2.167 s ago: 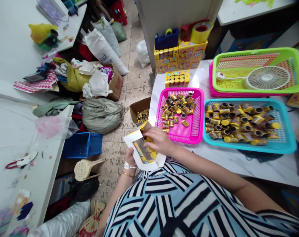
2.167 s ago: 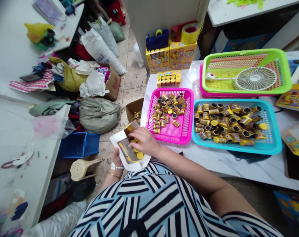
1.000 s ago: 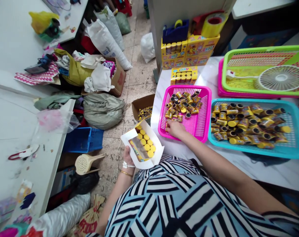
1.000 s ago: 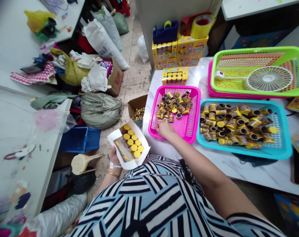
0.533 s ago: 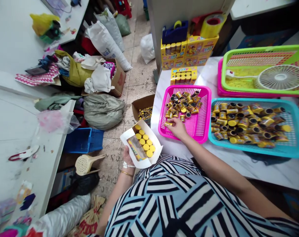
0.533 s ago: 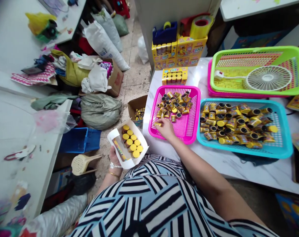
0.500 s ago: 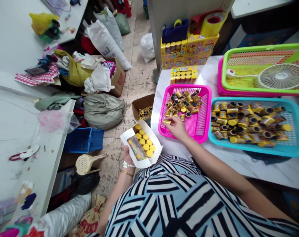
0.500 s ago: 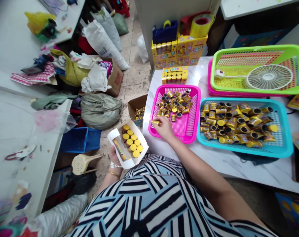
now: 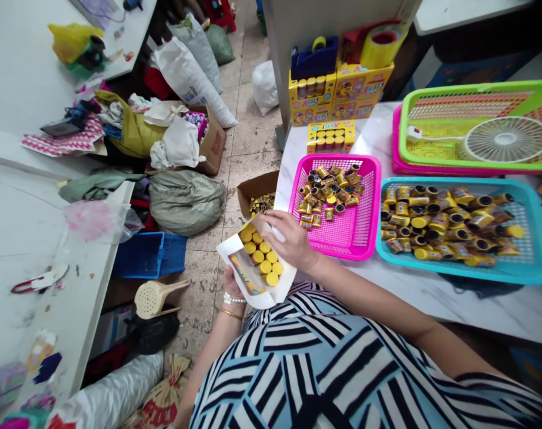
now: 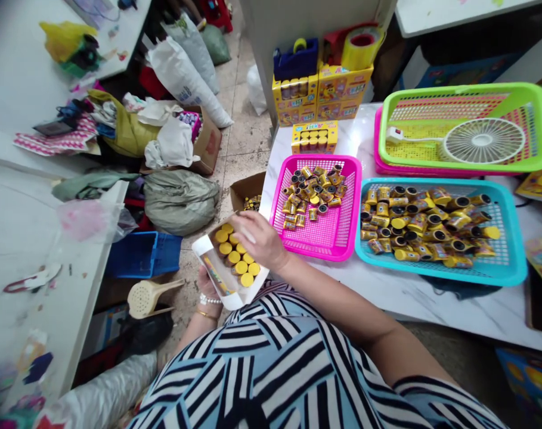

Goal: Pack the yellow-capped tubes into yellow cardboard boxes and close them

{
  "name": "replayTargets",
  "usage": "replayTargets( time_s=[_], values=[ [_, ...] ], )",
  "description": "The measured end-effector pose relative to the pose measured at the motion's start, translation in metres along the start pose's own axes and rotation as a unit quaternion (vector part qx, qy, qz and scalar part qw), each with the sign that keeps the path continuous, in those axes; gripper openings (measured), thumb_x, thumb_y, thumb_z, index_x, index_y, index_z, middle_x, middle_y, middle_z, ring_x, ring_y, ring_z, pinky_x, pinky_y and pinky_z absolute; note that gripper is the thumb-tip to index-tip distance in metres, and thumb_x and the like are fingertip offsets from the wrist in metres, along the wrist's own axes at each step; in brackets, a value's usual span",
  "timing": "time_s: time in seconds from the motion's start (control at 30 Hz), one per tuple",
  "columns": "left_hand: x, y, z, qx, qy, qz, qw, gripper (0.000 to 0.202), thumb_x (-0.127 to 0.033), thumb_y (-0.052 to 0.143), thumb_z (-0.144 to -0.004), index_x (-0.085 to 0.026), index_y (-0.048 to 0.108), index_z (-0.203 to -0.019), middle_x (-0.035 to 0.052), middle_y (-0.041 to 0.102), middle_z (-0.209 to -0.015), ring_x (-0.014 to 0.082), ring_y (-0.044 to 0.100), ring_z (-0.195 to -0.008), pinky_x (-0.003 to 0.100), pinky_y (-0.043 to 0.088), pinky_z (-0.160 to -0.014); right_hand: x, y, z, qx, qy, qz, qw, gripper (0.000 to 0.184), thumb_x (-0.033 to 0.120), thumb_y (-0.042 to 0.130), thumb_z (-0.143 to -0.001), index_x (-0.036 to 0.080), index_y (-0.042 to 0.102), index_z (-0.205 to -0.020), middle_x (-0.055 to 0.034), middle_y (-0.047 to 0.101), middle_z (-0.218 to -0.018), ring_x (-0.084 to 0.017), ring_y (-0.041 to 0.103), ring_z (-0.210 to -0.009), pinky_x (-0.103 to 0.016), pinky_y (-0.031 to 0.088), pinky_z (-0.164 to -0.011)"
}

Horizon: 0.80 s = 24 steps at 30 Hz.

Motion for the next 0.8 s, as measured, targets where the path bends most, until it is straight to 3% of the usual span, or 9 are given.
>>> replayTargets(
  time_s=[0.1, 0.23, 0.3, 0.37, 0.5, 0.6, 0.63, 0.7, 0.8],
  values=[
    [-0.002, -0.002, 0.004, 0.003, 0.01, 0.016, 1.0, 0.061, -0.073, 0.068, -0.062, -0.032, 0.073, -0.107, 0.0042, 0.071, -0.117, 0.0346, 0.051, -0.129, 0.05, 0.037, -0.111, -0.05, -0.02, 0.003, 0.039, 0.102, 0.12, 0.987, 0.027, 0.026, 0.045, -0.096, 0.017, 0.064, -0.113, -0.0119, 0.064, -0.11, -0.023, 0.056, -0.107, -0.039, 0.044, -0.099],
    [0.0, -0.014, 0.009, -0.002, -0.005, -0.015, 1.0, 0.065, -0.077, 0.067, -0.058, -0.027, 0.075, -0.099, 0.01, 0.074, -0.109, 0.0388, 0.046, -0.132, 0.054, 0.039, -0.107, -0.122, -0.018, 0.027, 0.271, 0.214, 0.286, 0.894, 0.02, 0.021, 0.055, -0.087, 0.014, 0.069, -0.099, -0.0148, 0.067, -0.107, -0.028, 0.049, -0.113, -0.04, 0.04, -0.098],
    [0.001, -0.022, 0.011, -0.005, -0.02, -0.026, 0.999, 0.065, -0.076, 0.067, -0.056, -0.028, 0.075, -0.1, 0.0098, 0.074, -0.108, 0.0389, 0.044, -0.134, 0.054, 0.04, -0.106, -0.138, -0.015, 0.038, 0.312, 0.222, 0.295, 0.875, 0.013, 0.019, 0.064, -0.079, 0.014, 0.07, -0.089, -0.0145, 0.069, -0.1, -0.03, 0.048, -0.114, -0.041, 0.039, -0.098],
    [0.002, -0.027, 0.013, -0.005, -0.038, -0.03, 0.999, 0.066, -0.077, 0.066, -0.055, -0.03, 0.074, -0.101, 0.0083, 0.073, -0.112, 0.0383, 0.043, -0.135, 0.054, 0.04, -0.106, -0.144, -0.015, 0.044, 0.311, 0.225, 0.292, 0.876, 0.013, 0.018, 0.067, -0.074, 0.013, 0.07, -0.086, -0.0154, 0.069, -0.098, -0.03, 0.049, -0.112, -0.042, 0.039, -0.099],
    [0.005, -0.032, 0.015, 0.016, -0.07, -0.024, 0.997, 0.065, -0.078, 0.064, -0.056, -0.032, 0.075, -0.1, 0.0075, 0.071, -0.118, 0.0381, 0.041, -0.136, 0.052, 0.039, -0.107, -0.133, -0.021, 0.047, 0.282, 0.234, 0.257, 0.894, 0.028, 0.023, 0.065, -0.078, 0.011, 0.069, -0.103, -0.0147, 0.068, -0.108, -0.025, 0.058, -0.103, -0.037, 0.045, -0.094],
    [0.007, -0.033, 0.011, 0.039, -0.08, 0.002, 0.996, 0.07, -0.077, 0.069, -0.054, -0.027, 0.074, -0.104, 0.011, 0.071, -0.117, 0.0391, 0.045, -0.133, 0.052, 0.038, -0.109, -0.105, -0.031, 0.045, 0.183, 0.268, 0.036, 0.945, 0.036, 0.031, 0.064, -0.081, 0.015, 0.066, -0.113, -0.0096, 0.068, -0.109, -0.02, 0.064, -0.093, -0.036, 0.052, -0.085],
    [0.006, -0.033, 0.008, 0.042, -0.077, 0.016, 0.996, 0.072, -0.075, 0.07, -0.055, -0.026, 0.073, -0.107, 0.0111, 0.07, -0.118, 0.0385, 0.048, -0.131, 0.053, 0.037, -0.109, -0.092, -0.033, 0.045, 0.157, 0.279, -0.076, 0.944, 0.039, 0.033, 0.065, -0.08, 0.017, 0.066, -0.115, -0.0081, 0.068, -0.108, -0.02, 0.065, -0.092, -0.037, 0.053, -0.085],
    [0.002, -0.033, 0.002, 0.044, -0.058, 0.043, 0.996, 0.071, -0.071, 0.071, -0.06, -0.026, 0.069, -0.115, 0.0098, 0.069, -0.121, 0.0362, 0.052, -0.127, 0.053, 0.036, -0.11, -0.061, -0.035, 0.043, 0.148, 0.293, -0.278, 0.903, 0.048, 0.035, 0.068, -0.079, 0.023, 0.061, -0.125, -0.0053, 0.068, -0.11, -0.019, 0.067, -0.093, -0.04, 0.055, -0.086],
    [-0.005, -0.029, -0.007, 0.047, -0.023, 0.065, 0.997, 0.069, -0.067, 0.071, -0.065, -0.027, 0.066, -0.12, 0.0079, 0.067, -0.126, 0.0336, 0.054, -0.126, 0.051, 0.035, -0.111, -0.018, -0.036, 0.037, 0.165, 0.303, -0.447, 0.825, 0.056, 0.036, 0.068, -0.081, 0.028, 0.052, -0.134, -0.0038, 0.066, -0.112, -0.017, 0.067, -0.091, -0.039, 0.056, -0.084]
  ],
)
Point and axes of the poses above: each hand's wrist, its own z-axis away from the middle knuckle, its own y-axis out of the palm, x = y × z, the point moved 4 cm from there along -z, towards the middle knuckle
